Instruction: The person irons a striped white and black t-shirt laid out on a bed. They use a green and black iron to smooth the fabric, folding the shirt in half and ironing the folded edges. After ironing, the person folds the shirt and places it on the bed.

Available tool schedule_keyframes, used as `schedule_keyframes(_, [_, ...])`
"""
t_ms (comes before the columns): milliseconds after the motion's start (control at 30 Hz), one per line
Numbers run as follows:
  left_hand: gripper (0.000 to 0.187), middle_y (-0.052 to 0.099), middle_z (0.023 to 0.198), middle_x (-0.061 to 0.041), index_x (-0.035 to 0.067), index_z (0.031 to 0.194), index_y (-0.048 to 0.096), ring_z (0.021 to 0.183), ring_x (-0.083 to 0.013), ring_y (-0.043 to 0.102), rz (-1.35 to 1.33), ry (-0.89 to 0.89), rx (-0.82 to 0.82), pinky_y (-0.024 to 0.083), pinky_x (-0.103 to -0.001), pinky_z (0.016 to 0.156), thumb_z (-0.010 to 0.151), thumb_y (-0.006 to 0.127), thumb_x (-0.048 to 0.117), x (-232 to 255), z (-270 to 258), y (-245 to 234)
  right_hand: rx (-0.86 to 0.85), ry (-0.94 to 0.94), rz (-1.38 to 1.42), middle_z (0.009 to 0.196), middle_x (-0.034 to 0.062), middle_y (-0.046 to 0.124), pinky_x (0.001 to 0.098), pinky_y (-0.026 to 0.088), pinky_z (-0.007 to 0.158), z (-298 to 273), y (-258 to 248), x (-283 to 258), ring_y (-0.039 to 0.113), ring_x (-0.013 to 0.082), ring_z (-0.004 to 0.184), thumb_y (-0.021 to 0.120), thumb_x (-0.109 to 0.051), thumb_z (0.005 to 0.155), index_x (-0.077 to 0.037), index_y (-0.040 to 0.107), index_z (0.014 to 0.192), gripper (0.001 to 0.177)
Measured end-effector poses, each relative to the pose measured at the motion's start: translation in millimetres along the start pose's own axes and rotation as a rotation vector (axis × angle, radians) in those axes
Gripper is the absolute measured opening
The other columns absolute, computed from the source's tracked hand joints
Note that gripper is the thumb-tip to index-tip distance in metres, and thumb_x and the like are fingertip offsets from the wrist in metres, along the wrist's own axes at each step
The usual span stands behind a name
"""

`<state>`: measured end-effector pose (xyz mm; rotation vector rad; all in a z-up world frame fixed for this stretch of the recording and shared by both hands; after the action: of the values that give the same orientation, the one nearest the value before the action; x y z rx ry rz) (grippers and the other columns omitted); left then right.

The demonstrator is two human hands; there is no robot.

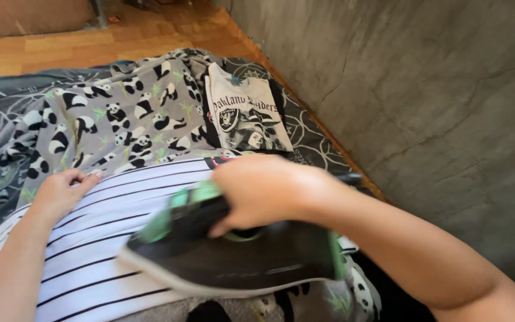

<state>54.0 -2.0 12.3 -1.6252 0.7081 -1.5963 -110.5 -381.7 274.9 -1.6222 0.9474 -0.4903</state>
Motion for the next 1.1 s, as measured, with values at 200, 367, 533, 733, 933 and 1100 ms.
schedule_keyframes(200, [0.058,0.07,0.092,-0.019,0.003,0.089,0.075,0.084,-0.0346,0.069,-0.005,0.012,0.008,0.053,-0.043,0.082,0.09,0.069,0.061,5,-4,-3,0.153,0.163,0.392,0.092,0.0065,0.081,0.035,0.057,0.078,-84,19,93,0.077,0.0202,0.086,0.086,-0.029,0.068,-0.009,0.074,0.107,0.046])
schedule_keyframes(367, [0.055,0.071,0.09,-0.02,0.005,0.092,0.076,0.084,-0.035,0.069,-0.009,-0.02,-0.004,0.053,-0.044,0.082,0.088,0.07,0.06,7,0,3,0.105,0.737,0.637,0.067,0.0073,0.068,0.035,0.048,0.048,-123,83,188,0.055,0.0183,0.049,0.087,-0.032,0.078,-0.008,0.07,0.103,0.039])
schedule_keyframes(533, [0.055,0.07,0.088,-0.019,0.006,0.092,0.076,0.082,-0.035,0.069,0.016,-0.05,-0.011,0.054,-0.044,0.08,0.088,0.07,0.061,6,2,5,0.117,0.661,0.848,0.062,0.0036,0.063,0.0297,0.043,0.04,-114,114,230,0.052,0.0118,0.043,0.086,-0.026,0.076,-0.002,0.069,0.096,0.035])
schedule_keyframes(733, [0.058,0.068,0.087,-0.019,0.004,0.09,0.075,0.079,-0.0333,0.067,0.009,-0.077,-0.006,0.052,-0.043,0.077,0.089,0.069,0.062,4,-3,2,0.125,0.595,0.807,0.061,0.0022,0.063,0.0292,0.043,0.042,-84,112,252,0.051,0.0116,0.045,0.085,-0.027,0.075,-0.005,0.069,0.091,0.031])
schedule_keyframes(933, [0.057,0.068,0.086,-0.019,0.006,0.091,0.073,0.078,-0.033,0.065,-0.012,-0.088,-0.011,0.052,-0.043,0.076,0.089,0.069,0.063,4,-5,0,0.142,0.782,0.901,0.062,0.0023,0.059,0.03,0.044,0.045,-69,141,293,0.052,0.0123,0.049,0.088,-0.027,0.078,0.0,0.067,0.088,0.035])
schedule_keyframes(1100, [0.057,0.073,0.086,-0.017,0.005,0.09,0.076,0.082,-0.032,0.068,-0.011,-0.043,0.0,0.052,-0.041,0.08,0.086,0.07,0.062,5,0,2,0.099,0.66,0.909,0.063,0.0036,0.062,0.0291,0.046,0.047,-76,144,302,0.055,0.0119,0.05,0.088,-0.028,0.078,0.0,0.069,0.088,0.036])
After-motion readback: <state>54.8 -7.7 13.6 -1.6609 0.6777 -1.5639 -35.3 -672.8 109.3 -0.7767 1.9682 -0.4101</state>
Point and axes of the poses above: each hand's wrist, its own z-axis towards the middle knuckle, its own y-axis out of the palm, x = y × z, the point moved 6 cm from there along z, towards the middle knuckle
